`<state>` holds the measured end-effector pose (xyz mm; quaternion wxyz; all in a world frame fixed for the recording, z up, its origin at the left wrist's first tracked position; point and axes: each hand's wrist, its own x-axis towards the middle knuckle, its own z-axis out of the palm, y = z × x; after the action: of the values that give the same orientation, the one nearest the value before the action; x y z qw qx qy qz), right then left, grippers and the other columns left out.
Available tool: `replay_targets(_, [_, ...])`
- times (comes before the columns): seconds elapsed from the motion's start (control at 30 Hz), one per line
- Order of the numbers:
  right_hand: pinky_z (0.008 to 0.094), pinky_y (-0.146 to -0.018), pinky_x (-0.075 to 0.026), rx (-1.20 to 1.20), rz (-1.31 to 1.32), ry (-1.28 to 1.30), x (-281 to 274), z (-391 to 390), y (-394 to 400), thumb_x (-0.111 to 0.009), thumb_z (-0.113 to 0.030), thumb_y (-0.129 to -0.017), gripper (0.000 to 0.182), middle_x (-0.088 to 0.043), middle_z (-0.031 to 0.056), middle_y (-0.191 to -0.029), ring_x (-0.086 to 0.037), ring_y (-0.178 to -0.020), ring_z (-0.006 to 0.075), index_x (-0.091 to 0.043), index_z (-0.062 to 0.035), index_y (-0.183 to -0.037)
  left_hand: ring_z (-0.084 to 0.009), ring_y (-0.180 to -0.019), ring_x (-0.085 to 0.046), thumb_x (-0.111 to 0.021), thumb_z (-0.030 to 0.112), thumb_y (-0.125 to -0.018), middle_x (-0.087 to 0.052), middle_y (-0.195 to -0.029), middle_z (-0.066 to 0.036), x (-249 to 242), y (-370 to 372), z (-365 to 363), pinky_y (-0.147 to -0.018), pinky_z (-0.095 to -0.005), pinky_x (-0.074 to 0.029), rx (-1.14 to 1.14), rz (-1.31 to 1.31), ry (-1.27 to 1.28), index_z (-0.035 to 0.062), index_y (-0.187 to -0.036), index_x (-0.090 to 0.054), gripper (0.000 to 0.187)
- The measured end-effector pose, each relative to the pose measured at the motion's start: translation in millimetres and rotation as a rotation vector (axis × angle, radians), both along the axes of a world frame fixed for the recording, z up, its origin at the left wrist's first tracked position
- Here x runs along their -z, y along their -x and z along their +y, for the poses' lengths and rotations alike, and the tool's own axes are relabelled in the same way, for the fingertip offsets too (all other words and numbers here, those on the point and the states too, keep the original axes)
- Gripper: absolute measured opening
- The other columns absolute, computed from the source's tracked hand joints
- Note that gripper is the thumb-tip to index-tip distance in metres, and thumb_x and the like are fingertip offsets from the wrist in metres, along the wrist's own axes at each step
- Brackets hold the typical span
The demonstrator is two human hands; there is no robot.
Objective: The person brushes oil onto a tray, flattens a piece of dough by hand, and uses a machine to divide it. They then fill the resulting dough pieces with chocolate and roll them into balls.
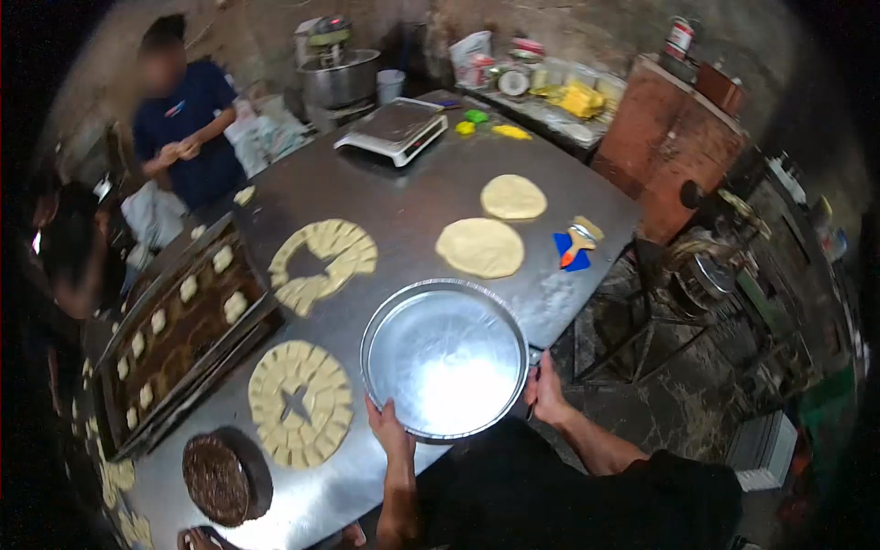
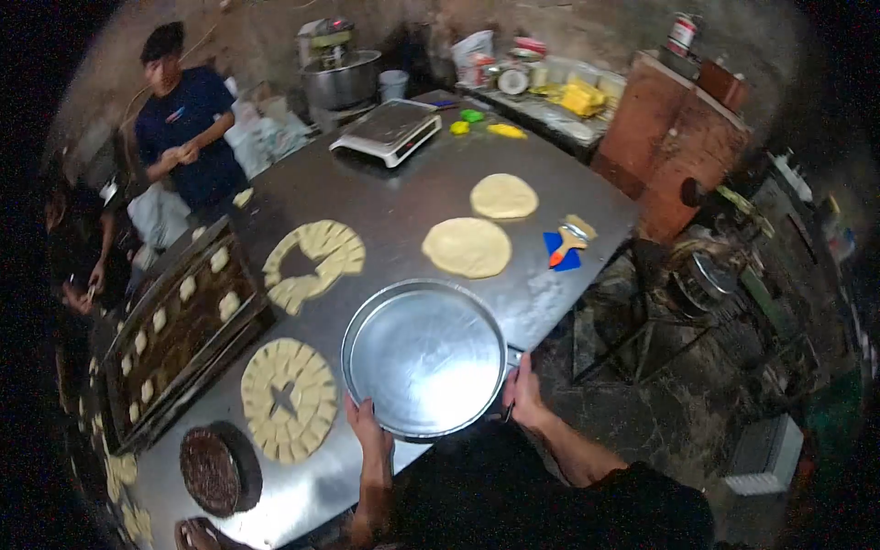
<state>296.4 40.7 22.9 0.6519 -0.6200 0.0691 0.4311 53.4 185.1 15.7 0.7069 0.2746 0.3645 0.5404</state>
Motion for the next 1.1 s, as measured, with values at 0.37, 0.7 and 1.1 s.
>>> replay_targets(0.37, [0.0443,-0.09,-0.046,-0.581,-2.229,0.895,-1,62,-319,-0.053,-0.013,-0.082,0.025,-0.055,0.0119,-0.121,-0.051,-0.117,0.03,-0.061,-0.0067,-0.105,-0.0226,-0.098,-0.058,-0.046,-0.005,-0.079,-0.059,-0.115,-0.014,5,-25,30,-0.09,-0.0321,-0.044,-0.18,0.478,0.056,-0.007,-0.127,-0.049,0.048])
replay_targets(0.7, [0.0409,-0.069,-0.053,-0.545,-1.718,0.4,-81,167,-364,-0.06,-0.011,-0.08,0.013,-0.064,0.0136,-0.091,-0.064,-0.076,0.0325,-0.058,-0.0053,-0.092,-0.0208,-0.099,-0.057,-0.052,0.0,-0.084,-0.063,-0.111,-0.014,24,-26,43,-0.091,-0.03,-0.041,-0.171,1.044,-0.064,-0.0098,-0.121,-0.054,0.038])
replay_targets(1.1, [0.0389,-0.067,-0.053,-1.503,-1.215,-0.384,1,210,-45,-0.061,-0.02,-0.081,0.028,-0.063,0.0113,-0.09,-0.064,-0.081,0.0311,-0.057,-0.0102,-0.107,-0.0186,-0.083,-0.057,-0.058,0.011,-0.091,-0.063,-0.092,-0.013,57,-34,67,-0.077,-0.0309,-0.047,-0.145,1.113,-0.293,-0.0018,-0.114,-0.063,0.026])
